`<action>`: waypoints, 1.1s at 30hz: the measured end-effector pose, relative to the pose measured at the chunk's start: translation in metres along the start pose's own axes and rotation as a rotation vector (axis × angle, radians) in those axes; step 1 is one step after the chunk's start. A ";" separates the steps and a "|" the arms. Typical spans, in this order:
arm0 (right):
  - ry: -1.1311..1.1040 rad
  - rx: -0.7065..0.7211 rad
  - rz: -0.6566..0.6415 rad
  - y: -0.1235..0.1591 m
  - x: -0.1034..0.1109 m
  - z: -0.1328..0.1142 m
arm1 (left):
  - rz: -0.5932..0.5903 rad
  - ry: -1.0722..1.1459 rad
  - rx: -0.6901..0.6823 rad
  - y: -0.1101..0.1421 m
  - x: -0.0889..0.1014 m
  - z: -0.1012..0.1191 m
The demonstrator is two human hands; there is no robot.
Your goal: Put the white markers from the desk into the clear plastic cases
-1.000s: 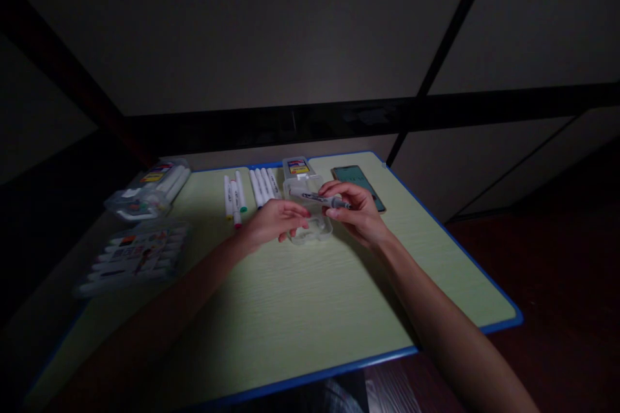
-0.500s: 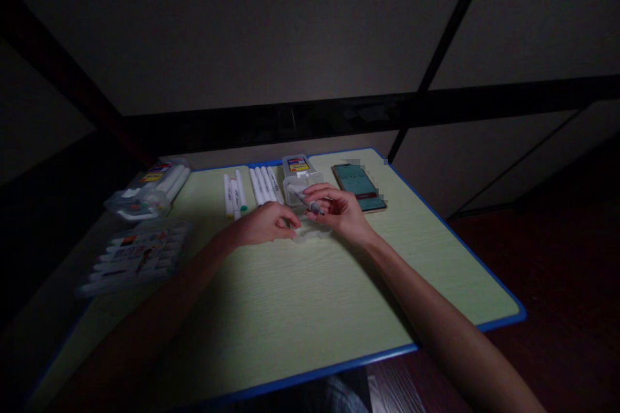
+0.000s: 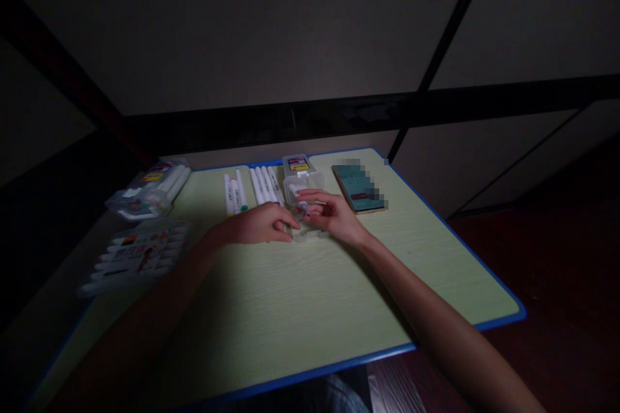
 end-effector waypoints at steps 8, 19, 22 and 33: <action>-0.047 -0.136 -0.002 -0.001 -0.002 0.002 | -0.087 0.099 0.003 0.010 0.009 -0.002; 0.086 -0.136 0.044 -0.001 -0.003 -0.002 | -0.134 0.069 0.026 0.012 0.012 0.001; 0.124 -0.131 0.044 -0.001 -0.003 -0.003 | -0.149 0.050 0.046 0.012 0.013 0.001; 0.131 -0.160 0.098 0.000 -0.002 -0.002 | -0.149 0.011 0.007 0.010 0.011 0.001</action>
Point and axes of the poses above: each hand's wrist, its own y-axis away from the middle knuckle, its own x-axis out of the back of the hand, z = x × y, the point moved 3 cm from there along -y, towards the middle knuckle, and after that the axes turned 11 degrees about -y, right-handed, at the moved point
